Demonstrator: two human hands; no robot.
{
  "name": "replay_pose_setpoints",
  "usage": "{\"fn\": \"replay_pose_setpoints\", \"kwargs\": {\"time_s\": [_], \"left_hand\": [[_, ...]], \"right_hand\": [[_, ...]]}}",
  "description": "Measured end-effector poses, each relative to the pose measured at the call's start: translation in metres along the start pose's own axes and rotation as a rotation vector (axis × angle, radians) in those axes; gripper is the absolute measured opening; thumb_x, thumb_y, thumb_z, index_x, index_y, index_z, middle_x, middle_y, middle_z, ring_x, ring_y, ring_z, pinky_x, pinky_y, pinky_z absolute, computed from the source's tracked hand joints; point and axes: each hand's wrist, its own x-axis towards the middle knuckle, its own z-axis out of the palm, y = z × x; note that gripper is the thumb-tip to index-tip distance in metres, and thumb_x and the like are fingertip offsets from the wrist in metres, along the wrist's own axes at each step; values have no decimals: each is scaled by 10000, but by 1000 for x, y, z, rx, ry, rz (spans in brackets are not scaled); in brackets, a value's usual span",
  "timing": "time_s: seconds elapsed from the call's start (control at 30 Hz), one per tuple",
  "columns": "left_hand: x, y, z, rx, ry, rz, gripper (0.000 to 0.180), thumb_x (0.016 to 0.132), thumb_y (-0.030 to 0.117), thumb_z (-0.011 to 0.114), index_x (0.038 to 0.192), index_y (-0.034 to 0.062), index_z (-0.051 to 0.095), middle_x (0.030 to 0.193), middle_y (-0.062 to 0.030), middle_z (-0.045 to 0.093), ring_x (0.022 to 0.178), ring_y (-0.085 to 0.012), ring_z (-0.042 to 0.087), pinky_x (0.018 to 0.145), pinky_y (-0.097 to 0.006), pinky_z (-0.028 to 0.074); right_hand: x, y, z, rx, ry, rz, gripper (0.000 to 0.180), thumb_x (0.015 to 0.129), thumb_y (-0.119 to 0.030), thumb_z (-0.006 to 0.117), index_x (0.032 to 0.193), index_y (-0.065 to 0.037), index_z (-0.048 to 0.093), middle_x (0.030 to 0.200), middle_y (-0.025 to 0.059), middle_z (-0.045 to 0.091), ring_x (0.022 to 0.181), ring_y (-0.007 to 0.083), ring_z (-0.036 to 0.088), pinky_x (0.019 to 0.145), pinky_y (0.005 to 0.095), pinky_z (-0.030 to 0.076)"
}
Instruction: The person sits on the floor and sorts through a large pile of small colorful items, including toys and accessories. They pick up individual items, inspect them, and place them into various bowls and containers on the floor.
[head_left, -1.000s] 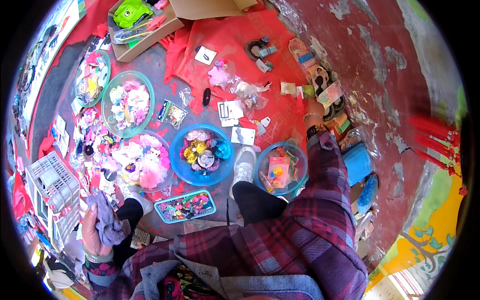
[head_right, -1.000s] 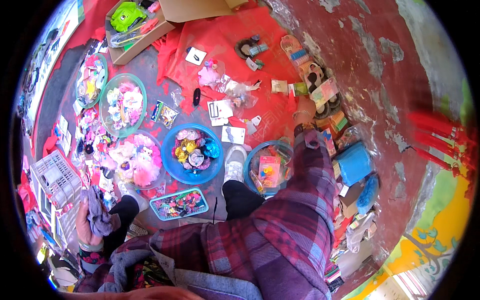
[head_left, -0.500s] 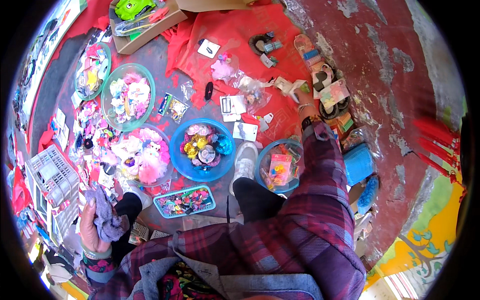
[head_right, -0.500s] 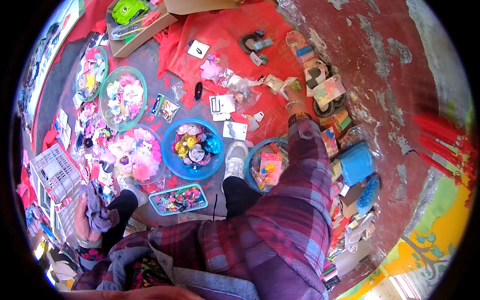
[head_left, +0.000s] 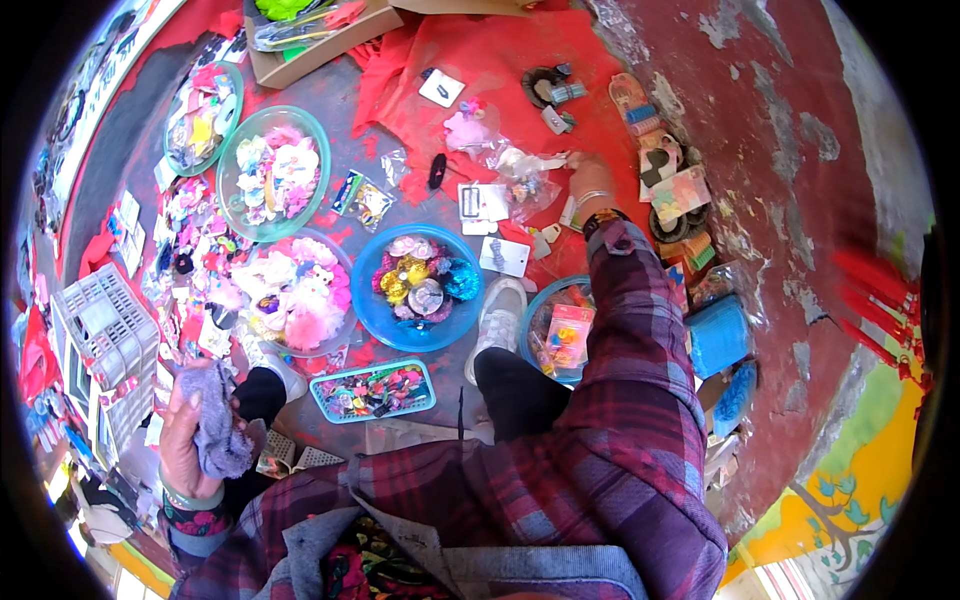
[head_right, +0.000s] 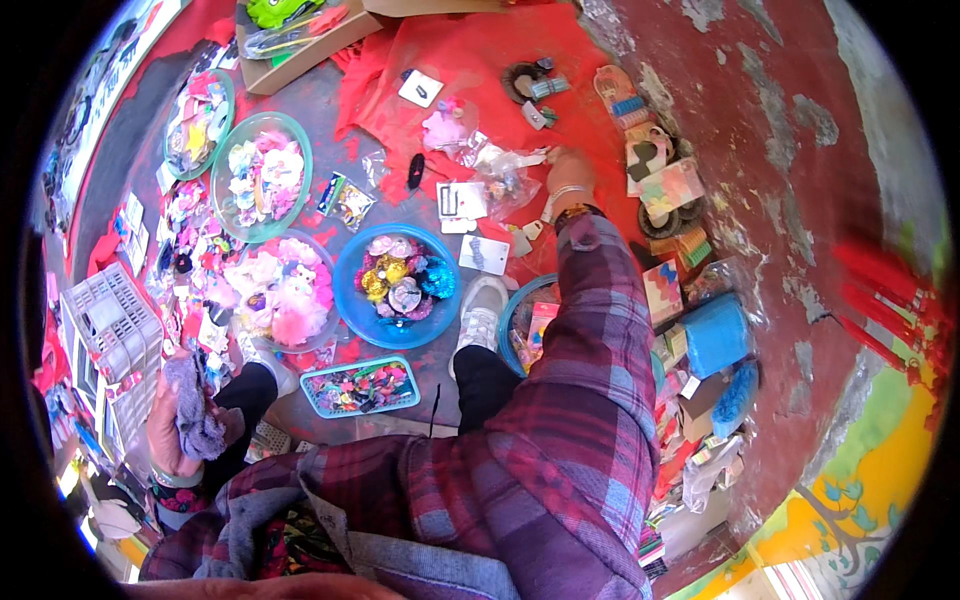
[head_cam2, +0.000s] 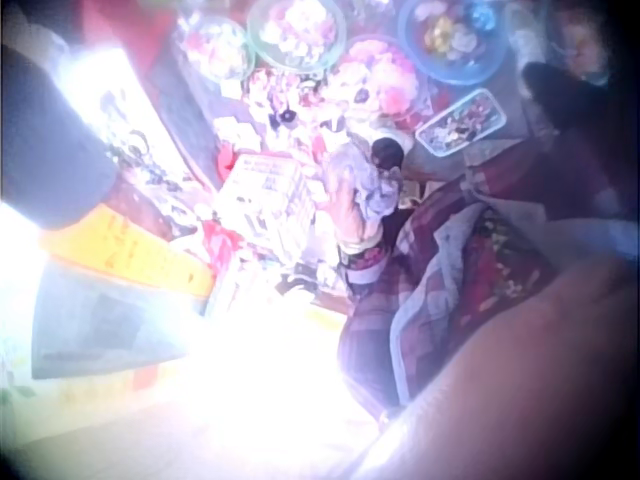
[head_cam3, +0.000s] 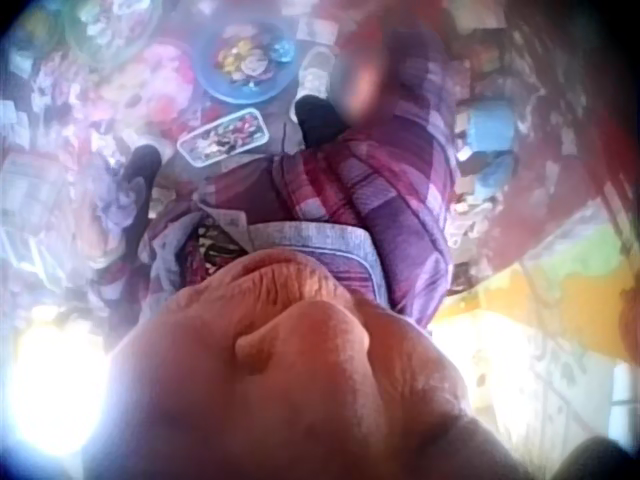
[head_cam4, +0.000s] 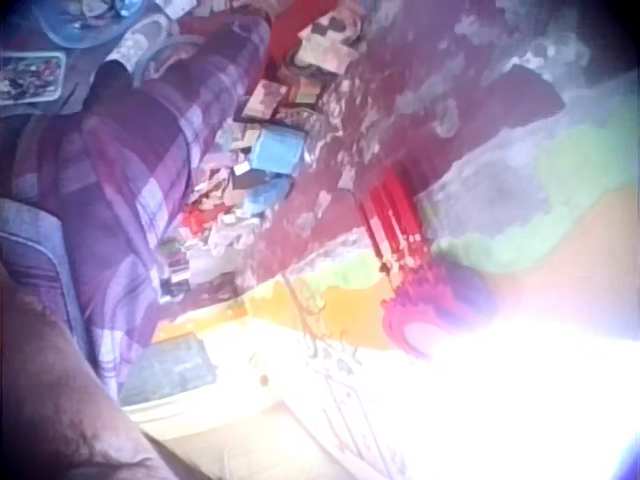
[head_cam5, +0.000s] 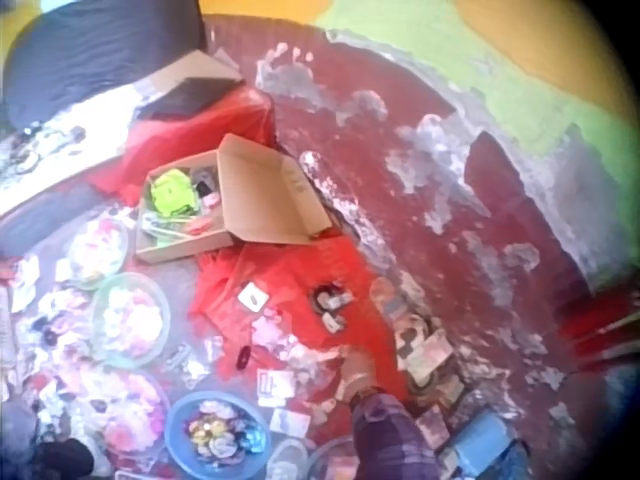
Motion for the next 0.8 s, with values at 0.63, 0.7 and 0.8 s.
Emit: {"fn": "replay_pose_setpoints", "kwargs": {"time_s": [0.63, 0.7, 0.8], "left_hand": [[-72, -10, -57, 40, -401, 316, 305, 877, 228, 450, 1047, -24, 479, 768, -44, 511, 678, -110, 493, 650, -225, 407], [-72, -16, -55, 63, -452, 453, 354, 894, 223, 452, 1146, -26, 445, 863, -31, 529, 767, -92, 511, 714, -227, 422], [-67, -27, -69, 34, -499, 543, 362, 895, 213, 468, 1171, -18, 431, 1044, -35, 531, 923, -86, 517, 802, -232, 421]], "right_hand": [[-216, -377, -191, 1415, -885, -129, 169, 817, -48, 562, 983, -12, 565, 889, 70, 607, 779, 173, 613, 600, 264, 541], [-246, -407, -202, 1336, -925, -171, 148, 808, -63, 580, 949, -18, 583, 863, 61, 611, 739, 154, 612, 558, 250, 535], [-285, -444, -204, 1230, -946, -264, 123, 797, -92, 606, 900, -26, 605, 807, 41, 617, 659, 120, 602, 496, 219, 508]]}}
